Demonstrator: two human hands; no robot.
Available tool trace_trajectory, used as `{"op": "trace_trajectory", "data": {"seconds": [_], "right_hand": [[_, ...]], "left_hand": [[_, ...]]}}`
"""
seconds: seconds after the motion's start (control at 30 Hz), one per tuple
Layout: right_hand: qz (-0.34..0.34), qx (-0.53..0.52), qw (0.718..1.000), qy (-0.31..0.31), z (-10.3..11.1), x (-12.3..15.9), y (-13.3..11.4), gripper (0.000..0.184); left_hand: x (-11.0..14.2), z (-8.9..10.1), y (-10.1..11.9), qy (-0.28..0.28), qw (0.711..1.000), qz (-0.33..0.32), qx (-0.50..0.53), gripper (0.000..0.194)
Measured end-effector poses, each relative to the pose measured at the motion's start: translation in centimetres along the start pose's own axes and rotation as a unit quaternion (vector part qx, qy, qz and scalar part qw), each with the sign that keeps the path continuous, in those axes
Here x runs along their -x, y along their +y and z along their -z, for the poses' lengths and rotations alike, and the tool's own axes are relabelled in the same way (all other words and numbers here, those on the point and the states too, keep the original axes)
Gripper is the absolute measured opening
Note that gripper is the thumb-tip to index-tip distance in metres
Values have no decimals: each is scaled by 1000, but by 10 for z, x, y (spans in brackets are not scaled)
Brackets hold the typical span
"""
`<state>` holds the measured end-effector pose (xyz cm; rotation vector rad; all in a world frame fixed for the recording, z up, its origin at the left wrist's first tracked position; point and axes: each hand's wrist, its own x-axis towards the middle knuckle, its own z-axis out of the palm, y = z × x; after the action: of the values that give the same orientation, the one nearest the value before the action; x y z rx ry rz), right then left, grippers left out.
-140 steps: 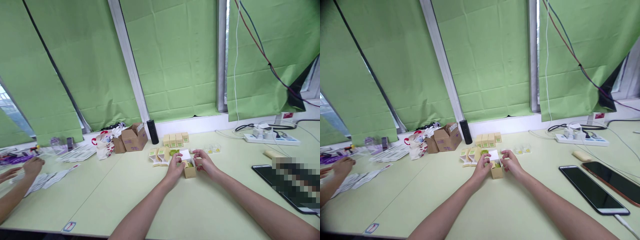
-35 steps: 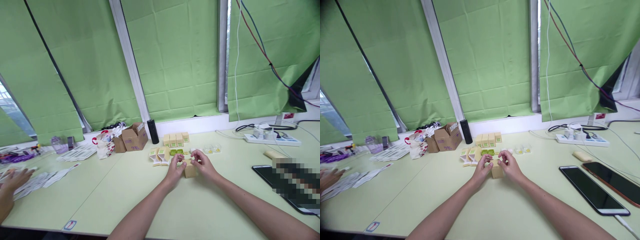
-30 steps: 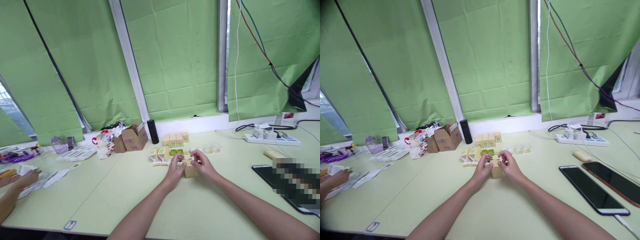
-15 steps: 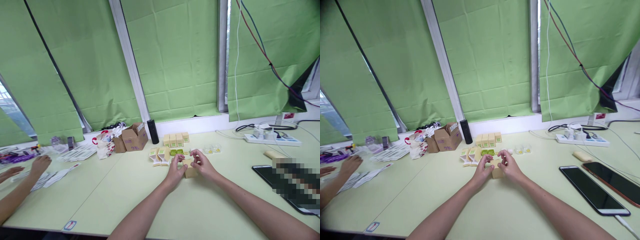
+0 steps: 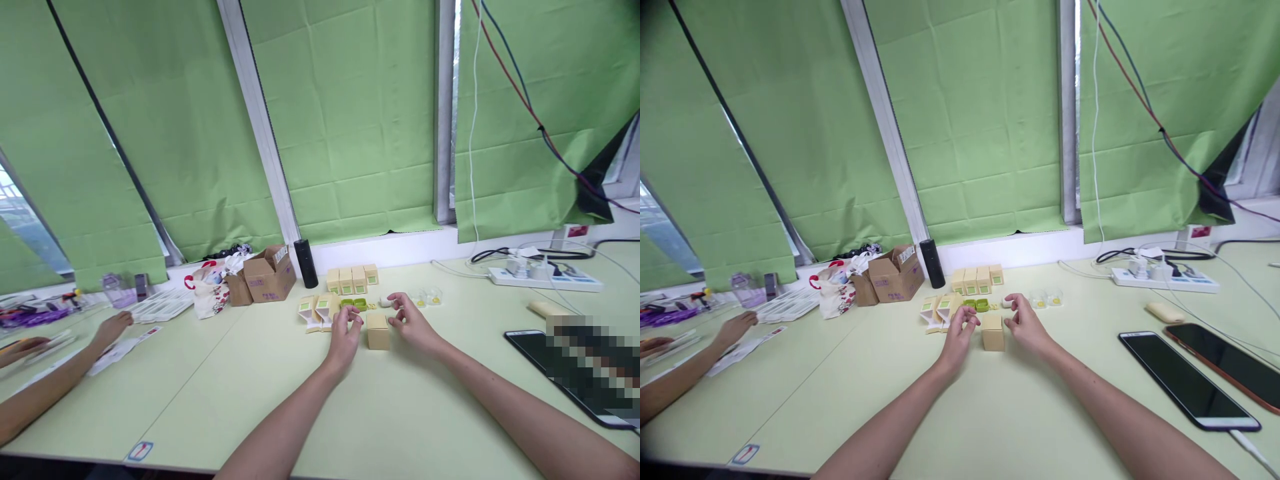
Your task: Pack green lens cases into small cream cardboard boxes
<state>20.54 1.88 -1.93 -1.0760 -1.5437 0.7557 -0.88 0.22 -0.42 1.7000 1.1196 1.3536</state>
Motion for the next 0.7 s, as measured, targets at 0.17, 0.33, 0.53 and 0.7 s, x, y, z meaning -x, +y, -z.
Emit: {"op": "trace_trajectory", "data": {"seconds": [0.17, 0.33, 0.53, 0.7], "right_hand": [[17, -68, 995, -74, 6, 2, -7, 54], [11, -71, 989, -129, 4, 7, -9, 78], [16, -29, 996, -80, -2, 4, 10, 66], [14, 59, 998, 4, -6, -1, 24, 42]], "left_hand": [[0, 0, 1, -9, 1000, -8, 2, 20], [1, -3, 0, -34, 999, 7, 34, 33], [-1, -2, -4, -7, 1000, -8, -13, 35], [-1, 0, -1, 4, 999, -10, -37, 27]]}}
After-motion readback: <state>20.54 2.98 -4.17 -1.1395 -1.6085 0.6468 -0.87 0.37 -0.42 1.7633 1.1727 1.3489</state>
